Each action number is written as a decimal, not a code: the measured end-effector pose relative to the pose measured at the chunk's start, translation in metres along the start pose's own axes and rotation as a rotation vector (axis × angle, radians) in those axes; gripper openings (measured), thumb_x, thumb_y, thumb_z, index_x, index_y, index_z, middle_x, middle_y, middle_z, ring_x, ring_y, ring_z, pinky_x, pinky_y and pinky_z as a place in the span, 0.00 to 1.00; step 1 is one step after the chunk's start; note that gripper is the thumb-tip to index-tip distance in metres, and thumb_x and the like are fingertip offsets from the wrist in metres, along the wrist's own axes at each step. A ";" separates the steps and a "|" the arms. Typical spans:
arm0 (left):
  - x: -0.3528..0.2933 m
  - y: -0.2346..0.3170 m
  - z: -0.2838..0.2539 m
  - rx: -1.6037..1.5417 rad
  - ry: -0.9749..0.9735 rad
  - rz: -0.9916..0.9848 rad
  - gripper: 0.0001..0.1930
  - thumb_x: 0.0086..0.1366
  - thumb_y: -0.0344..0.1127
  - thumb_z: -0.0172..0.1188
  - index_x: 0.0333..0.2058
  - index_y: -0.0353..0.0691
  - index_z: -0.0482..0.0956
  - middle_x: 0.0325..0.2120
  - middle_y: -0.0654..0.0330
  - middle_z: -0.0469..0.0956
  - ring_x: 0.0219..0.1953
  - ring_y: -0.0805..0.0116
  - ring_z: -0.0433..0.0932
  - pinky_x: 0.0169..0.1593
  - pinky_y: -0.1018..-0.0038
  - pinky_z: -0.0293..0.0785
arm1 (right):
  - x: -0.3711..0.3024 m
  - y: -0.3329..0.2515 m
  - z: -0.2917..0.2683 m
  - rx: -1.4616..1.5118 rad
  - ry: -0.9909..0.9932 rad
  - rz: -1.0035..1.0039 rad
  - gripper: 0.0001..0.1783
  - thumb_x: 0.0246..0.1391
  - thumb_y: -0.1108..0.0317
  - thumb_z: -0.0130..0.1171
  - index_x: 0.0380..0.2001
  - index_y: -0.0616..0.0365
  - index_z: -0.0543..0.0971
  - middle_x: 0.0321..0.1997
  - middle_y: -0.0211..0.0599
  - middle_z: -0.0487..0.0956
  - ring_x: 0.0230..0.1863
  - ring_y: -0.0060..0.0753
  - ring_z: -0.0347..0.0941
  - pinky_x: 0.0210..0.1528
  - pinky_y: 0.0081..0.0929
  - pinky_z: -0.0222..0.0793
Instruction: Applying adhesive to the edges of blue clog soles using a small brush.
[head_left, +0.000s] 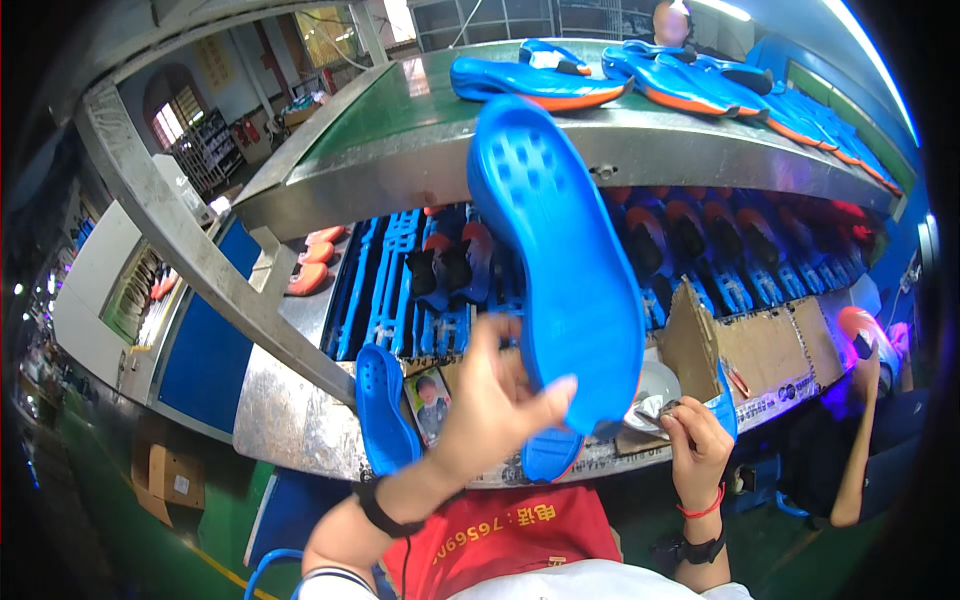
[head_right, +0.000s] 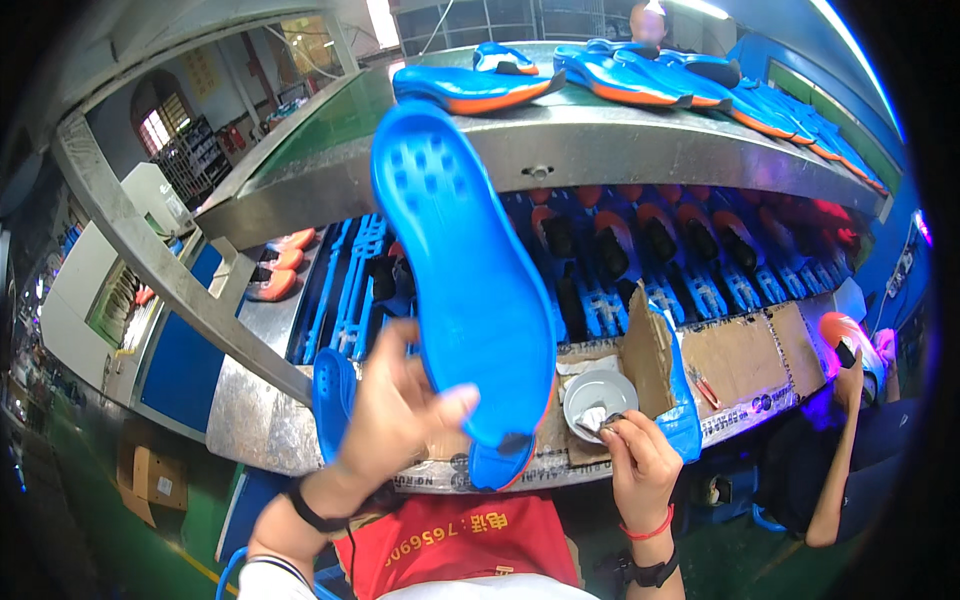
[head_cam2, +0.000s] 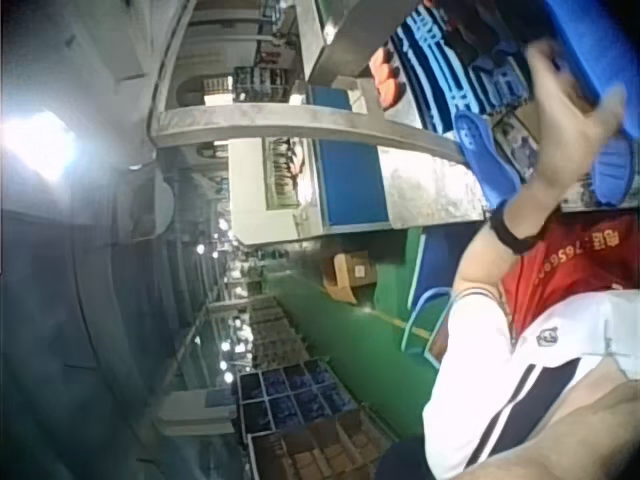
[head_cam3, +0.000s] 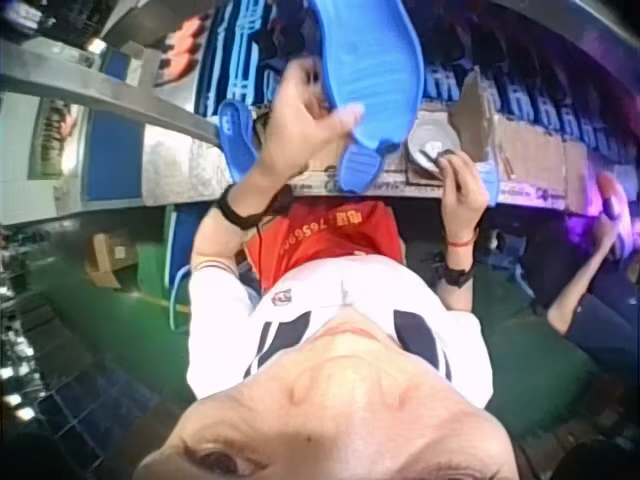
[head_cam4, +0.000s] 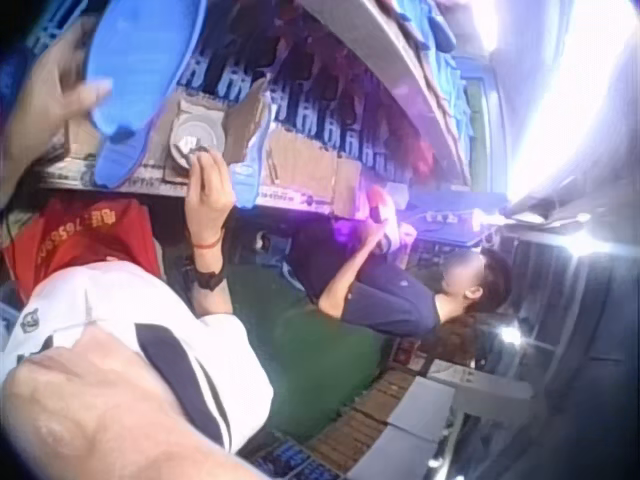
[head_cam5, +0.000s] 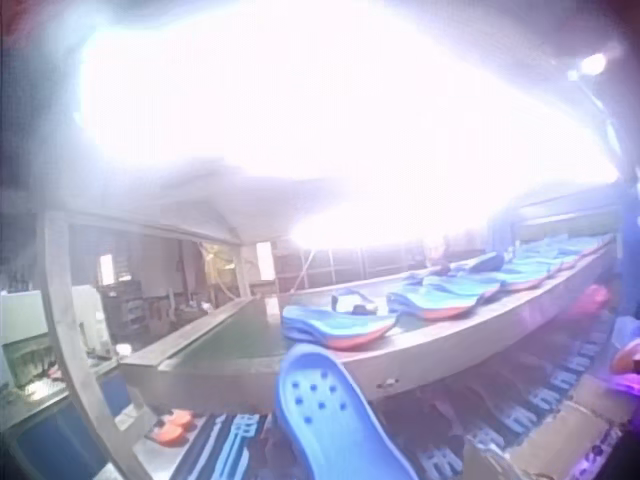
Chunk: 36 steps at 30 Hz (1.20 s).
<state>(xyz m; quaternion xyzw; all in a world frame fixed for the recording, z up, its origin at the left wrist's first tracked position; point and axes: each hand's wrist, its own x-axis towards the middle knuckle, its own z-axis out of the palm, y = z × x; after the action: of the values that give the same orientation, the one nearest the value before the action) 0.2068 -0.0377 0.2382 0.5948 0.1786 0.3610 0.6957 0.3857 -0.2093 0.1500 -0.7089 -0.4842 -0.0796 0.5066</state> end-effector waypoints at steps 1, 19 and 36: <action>0.023 0.020 0.003 0.009 -0.022 0.043 0.28 0.59 0.31 0.66 0.50 0.34 0.57 0.39 0.51 0.79 0.37 0.66 0.82 0.37 0.72 0.82 | -0.001 0.002 -0.003 0.001 0.013 0.010 0.06 0.46 0.82 0.64 0.30 0.67 0.78 0.34 0.46 0.80 0.26 0.36 0.75 0.27 0.25 0.69; -0.031 0.025 -0.102 0.963 0.431 0.119 0.22 0.59 0.27 0.64 0.51 0.34 0.69 0.49 0.58 0.74 0.33 0.78 0.77 0.29 0.82 0.75 | -0.006 0.013 0.018 -0.016 -0.051 -0.035 0.07 0.47 0.82 0.64 0.32 0.68 0.78 0.36 0.48 0.80 0.30 0.37 0.77 0.31 0.24 0.71; -0.143 -0.099 -0.204 1.154 0.663 -0.336 0.08 0.71 0.32 0.48 0.39 0.32 0.62 0.29 0.50 0.70 0.26 0.57 0.69 0.33 0.68 0.67 | -0.012 0.011 0.040 -0.041 -0.162 -0.030 0.07 0.49 0.80 0.64 0.33 0.68 0.78 0.37 0.46 0.81 0.28 0.31 0.75 0.28 0.21 0.69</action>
<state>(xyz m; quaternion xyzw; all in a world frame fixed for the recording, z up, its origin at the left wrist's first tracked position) -0.0001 -0.0004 0.0712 0.6925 0.6358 0.2581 0.2227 0.3723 -0.1847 0.1167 -0.7158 -0.5325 -0.0393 0.4500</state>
